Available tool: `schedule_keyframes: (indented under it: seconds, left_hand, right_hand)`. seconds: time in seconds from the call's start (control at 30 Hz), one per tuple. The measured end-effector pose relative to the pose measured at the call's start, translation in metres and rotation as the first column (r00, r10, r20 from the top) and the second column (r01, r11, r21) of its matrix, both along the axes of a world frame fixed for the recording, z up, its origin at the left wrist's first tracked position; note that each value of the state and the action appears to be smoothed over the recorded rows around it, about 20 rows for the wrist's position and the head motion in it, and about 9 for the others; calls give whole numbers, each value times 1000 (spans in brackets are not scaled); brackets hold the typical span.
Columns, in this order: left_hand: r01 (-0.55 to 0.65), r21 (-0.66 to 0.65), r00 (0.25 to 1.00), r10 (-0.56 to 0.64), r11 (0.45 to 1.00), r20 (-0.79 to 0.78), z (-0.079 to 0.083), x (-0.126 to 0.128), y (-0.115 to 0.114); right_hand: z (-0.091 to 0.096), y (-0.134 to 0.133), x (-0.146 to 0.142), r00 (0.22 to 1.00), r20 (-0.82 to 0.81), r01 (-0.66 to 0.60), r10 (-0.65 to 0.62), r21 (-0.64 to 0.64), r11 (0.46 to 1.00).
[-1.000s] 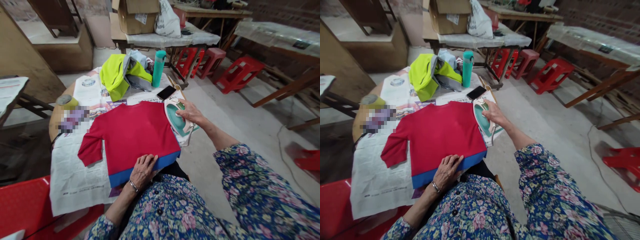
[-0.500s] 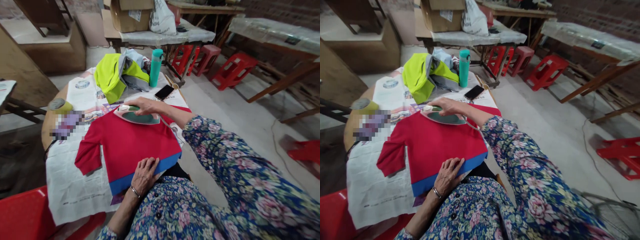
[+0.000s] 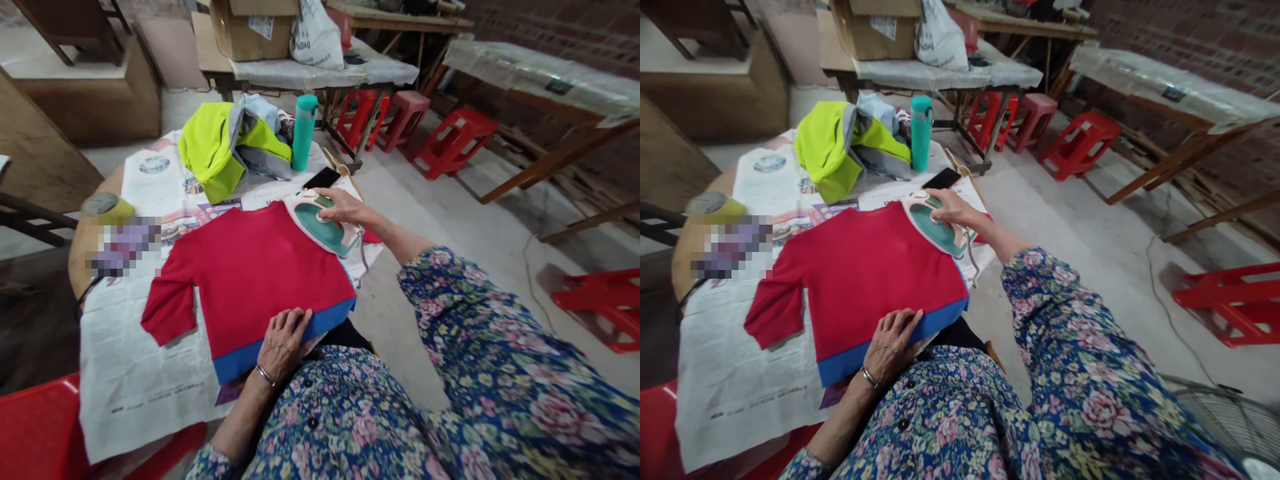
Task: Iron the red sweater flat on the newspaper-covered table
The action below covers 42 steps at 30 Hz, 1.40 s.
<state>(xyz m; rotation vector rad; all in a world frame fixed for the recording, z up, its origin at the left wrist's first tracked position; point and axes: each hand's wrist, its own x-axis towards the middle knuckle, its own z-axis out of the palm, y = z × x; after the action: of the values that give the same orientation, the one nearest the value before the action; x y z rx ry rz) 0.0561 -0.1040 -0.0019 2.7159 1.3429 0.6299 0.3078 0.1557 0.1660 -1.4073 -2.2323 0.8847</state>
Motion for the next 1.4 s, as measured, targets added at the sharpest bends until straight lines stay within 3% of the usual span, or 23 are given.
schedule_keyframes:
  seconds: [0.1, 0.27, 0.4, 0.53, 0.63, 0.77, 0.93, 1.03, 1.2, 1.3, 1.4]
  left_hand:
    - [0, 5, 1000, 0, 1000, -21, 0, -2, 1]
    - [-2, 41, 1000, 3, 999, -20, 1, -4, 2]
    - [-4, 35, 1000, 5, 999, -6, 2, -3, 1]
    - [8, 68, 999, -11, 998, 42, 0, -2, -2]
    - [44, 72, 996, -49, 996, 74, -3, -2, -5]
    - [76, 58, 992, -81, 995, 94, -8, -1, -7]
    - [72, 19, 991, -74, 997, 110, -10, 4, -9]
    - [68, 20, 991, -70, 997, 111, -10, 6, -9]
    - [74, -12, 992, -73, 997, 102, -9, 6, -9]
    - [78, -17, 991, -76, 997, 113, -10, 6, -9]
    - [69, -42, 991, -64, 997, 119, -12, 7, -9]
  right_hand:
    - [-3, -43, 24, 981, 62, 182, -183, 16, 983]
    - [-10, -128, 37, 962, 44, 273, -271, -31, 962]
    - [-10, -184, 39, 970, 77, 236, -232, -38, 971]
    - [-4, -208, 34, 993, 102, 69, -58, -108, 992]
    - [-5, -202, 21, 995, 88, -25, 37, -141, 990]
    - [-8, -173, -9, 994, 95, -44, 52, -91, 995]
    - [12, -140, -45, 991, 106, -83, 86, -31, 996]
    - [19, -125, -68, 984, 61, -167, 167, 2, 986]
    - [-1, -95, -108, 946, 15, -322, 323, -44, 946]
    - [-14, -75, -117, 958, -74, -282, 276, -104, 954]
    - [-15, -61, -108, 978, -145, -167, 148, -123, 978]
